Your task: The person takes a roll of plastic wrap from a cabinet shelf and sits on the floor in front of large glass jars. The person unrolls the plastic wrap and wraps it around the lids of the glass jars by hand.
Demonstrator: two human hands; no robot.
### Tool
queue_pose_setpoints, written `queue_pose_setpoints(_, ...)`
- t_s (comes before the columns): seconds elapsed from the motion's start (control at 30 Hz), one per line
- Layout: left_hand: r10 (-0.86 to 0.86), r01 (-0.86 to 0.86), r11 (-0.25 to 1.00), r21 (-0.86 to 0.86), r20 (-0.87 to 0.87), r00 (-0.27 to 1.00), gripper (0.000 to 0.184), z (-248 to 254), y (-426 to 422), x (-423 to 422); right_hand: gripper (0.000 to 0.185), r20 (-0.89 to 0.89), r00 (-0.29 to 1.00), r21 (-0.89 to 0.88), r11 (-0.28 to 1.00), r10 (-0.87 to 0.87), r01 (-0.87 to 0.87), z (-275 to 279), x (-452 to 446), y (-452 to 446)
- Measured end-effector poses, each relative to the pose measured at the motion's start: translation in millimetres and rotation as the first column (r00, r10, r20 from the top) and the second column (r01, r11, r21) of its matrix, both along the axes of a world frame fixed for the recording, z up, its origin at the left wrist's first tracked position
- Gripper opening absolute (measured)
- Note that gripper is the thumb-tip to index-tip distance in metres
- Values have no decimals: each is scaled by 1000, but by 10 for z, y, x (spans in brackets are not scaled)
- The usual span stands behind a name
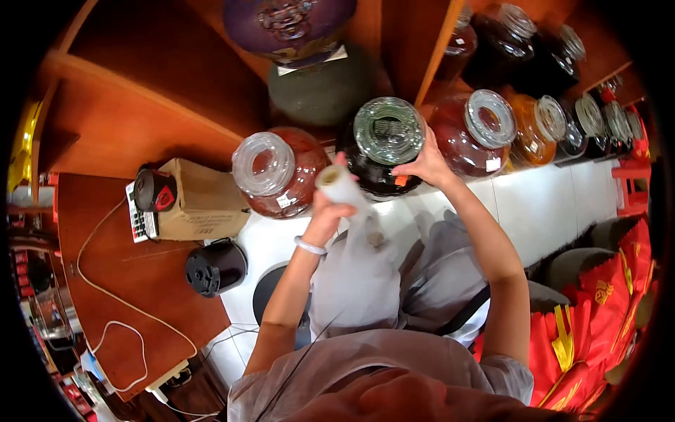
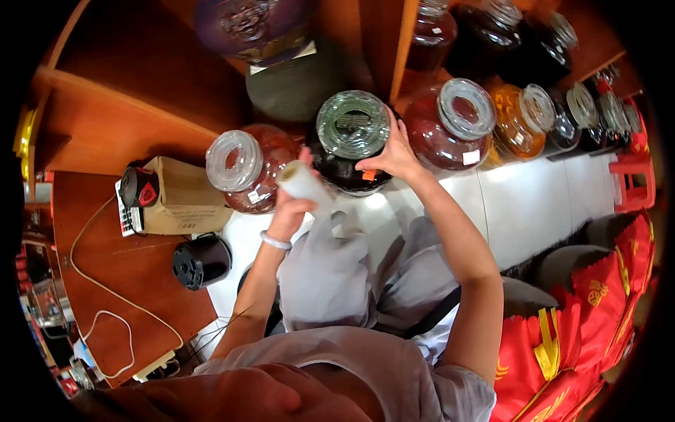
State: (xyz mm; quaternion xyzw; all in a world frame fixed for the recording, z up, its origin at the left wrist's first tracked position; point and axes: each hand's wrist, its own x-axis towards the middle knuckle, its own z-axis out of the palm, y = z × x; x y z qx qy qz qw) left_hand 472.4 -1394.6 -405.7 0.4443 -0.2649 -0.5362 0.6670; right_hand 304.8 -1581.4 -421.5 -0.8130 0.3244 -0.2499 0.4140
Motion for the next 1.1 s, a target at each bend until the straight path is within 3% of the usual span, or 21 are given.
queue_pose_setpoints(0.03,-71,71,997,10,34,997,98,25,-33,-41,123,112,992,96,994,-55,44,-170,32,0)
queue_pose_setpoints(0.07,-151,147,988,37,149,977,99,54,-89,-76,120,133,989,13,998,-70,69,-175,69,25)
queue_pose_setpoints(0.1,-168,168,986,17,198,966,101,88,-145,-121,118,172,982,44,997,-74,68,-164,82,40)
queue_pose_setpoints(0.17,-208,202,978,50,259,943,85,55,-206,-130,111,271,959,115,992,-83,53,-170,122,52)
queue_pose_setpoints(0.2,-190,198,980,11,327,926,78,44,-218,-135,110,258,961,53,995,-98,87,-188,116,48)
queue_pose_setpoints(0.33,-170,175,985,-4,221,960,65,-50,-249,-150,109,188,976,29,994,-111,108,-100,118,84)
queue_pose_setpoints(0.5,-181,182,983,15,208,961,65,-13,-247,-115,108,145,975,-4,985,-171,173,-38,183,184)
queue_pose_setpoints(0.6,-189,182,982,54,152,970,66,66,-226,-101,108,179,967,-12,982,-182,187,-147,217,182)
queue_pose_setpoints(0.67,-171,164,985,60,138,976,73,75,-213,-95,108,430,892,107,989,-140,104,-199,277,186)
queue_pose_setpoints(0.7,-155,148,987,55,134,979,80,57,-214,-109,108,430,892,99,989,-139,106,-171,270,206)
queue_pose_setpoints(0.73,-140,135,990,37,192,971,75,-36,-210,-109,107,440,882,103,985,-169,137,-311,253,191)
queue_pose_setpoints(0.77,-143,134,989,71,153,978,72,-23,-207,-117,105,299,934,7,979,-195,202,-13,240,272)
queue_pose_setpoints(0.93,-142,132,988,79,131,981,72,-103,-198,-78,105,440,887,10,988,-142,154,-197,259,215)
queue_pose_setpoints(1.0,-168,157,983,91,133,977,80,-140,-191,-20,107,310,941,-33,988,-132,149,-49,197,201)
queue_pose_setpoints(1.1,-128,127,986,108,6,992,76,-2,-177,-14,117,212,969,-144,977,-128,160,-150,142,167)
